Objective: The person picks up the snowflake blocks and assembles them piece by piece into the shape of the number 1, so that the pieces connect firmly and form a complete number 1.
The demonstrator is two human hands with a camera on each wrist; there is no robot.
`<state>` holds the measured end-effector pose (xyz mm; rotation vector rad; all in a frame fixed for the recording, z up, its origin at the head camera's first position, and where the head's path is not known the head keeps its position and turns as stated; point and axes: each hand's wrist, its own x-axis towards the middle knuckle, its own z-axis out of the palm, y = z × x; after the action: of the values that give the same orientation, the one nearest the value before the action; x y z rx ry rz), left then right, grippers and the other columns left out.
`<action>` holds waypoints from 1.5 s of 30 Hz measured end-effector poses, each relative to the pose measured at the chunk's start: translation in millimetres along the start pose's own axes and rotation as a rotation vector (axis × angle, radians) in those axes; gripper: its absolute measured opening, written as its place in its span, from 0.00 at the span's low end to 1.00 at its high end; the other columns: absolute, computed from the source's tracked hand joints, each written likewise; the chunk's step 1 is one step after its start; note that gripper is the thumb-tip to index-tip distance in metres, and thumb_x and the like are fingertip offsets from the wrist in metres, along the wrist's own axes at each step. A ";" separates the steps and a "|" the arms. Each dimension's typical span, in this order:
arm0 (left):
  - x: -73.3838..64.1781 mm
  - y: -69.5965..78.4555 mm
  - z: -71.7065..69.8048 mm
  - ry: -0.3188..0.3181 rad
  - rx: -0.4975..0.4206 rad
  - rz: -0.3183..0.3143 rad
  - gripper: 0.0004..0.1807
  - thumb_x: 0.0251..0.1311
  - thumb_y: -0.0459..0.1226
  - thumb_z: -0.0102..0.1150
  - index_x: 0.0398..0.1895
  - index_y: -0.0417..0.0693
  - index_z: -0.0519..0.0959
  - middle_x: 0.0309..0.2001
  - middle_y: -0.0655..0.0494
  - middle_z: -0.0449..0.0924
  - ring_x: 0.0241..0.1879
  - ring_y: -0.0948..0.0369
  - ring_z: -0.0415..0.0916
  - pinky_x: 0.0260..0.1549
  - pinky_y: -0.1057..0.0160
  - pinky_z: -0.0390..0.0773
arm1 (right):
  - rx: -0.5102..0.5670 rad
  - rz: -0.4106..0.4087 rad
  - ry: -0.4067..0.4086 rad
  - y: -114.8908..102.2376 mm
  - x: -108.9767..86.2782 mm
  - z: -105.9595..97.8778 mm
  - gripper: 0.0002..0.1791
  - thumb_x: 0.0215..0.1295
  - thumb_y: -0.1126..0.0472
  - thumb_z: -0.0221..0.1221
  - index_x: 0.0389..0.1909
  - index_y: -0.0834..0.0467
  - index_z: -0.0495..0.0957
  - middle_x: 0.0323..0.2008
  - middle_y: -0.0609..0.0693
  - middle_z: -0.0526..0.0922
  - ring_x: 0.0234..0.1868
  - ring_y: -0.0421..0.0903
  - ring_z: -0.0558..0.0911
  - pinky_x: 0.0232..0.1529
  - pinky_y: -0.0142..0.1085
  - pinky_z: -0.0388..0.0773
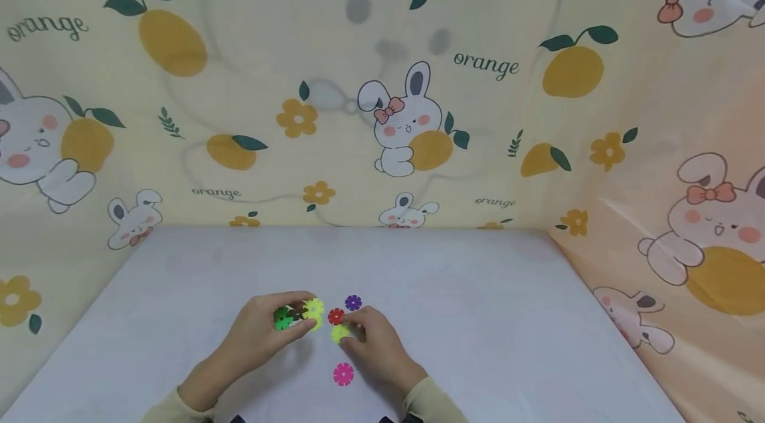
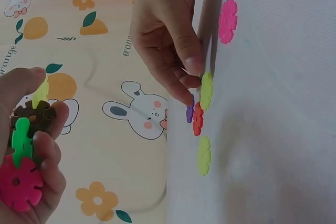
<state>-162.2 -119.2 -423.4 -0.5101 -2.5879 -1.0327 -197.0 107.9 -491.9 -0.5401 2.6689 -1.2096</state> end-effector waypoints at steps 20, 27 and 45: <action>4.8 2.8 -0.2 -0.050 0.026 -0.059 0.18 0.54 0.45 0.75 0.49 0.54 0.86 0.37 0.66 0.88 0.38 0.69 0.82 0.45 0.59 0.83 | -0.151 -0.082 0.004 -0.8 1.2 -1.4 0.14 0.63 0.55 0.69 0.50 0.50 0.84 0.46 0.43 0.80 0.46 0.38 0.75 0.48 0.33 0.77; 4.9 2.7 0.6 -0.055 0.022 -0.060 0.18 0.54 0.44 0.75 0.48 0.55 0.86 0.36 0.66 0.88 0.37 0.70 0.81 0.44 0.60 0.83 | -0.166 -0.081 0.003 -2.5 1.1 -1.6 0.17 0.63 0.55 0.69 0.52 0.52 0.83 0.47 0.44 0.79 0.46 0.39 0.75 0.48 0.34 0.77; 0.3 1.9 2.4 -0.076 0.015 -0.046 0.17 0.55 0.45 0.75 0.48 0.56 0.86 0.34 0.68 0.87 0.36 0.72 0.79 0.41 0.64 0.81 | 0.119 -0.075 0.032 -12.2 1.1 -10.6 0.11 0.68 0.62 0.63 0.50 0.53 0.81 0.37 0.46 0.82 0.27 0.35 0.74 0.29 0.28 0.75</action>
<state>-162.0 -116.1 -423.8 -0.4974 -2.6836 -1.0267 -197.9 107.4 -475.7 -0.6124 2.6036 -1.3984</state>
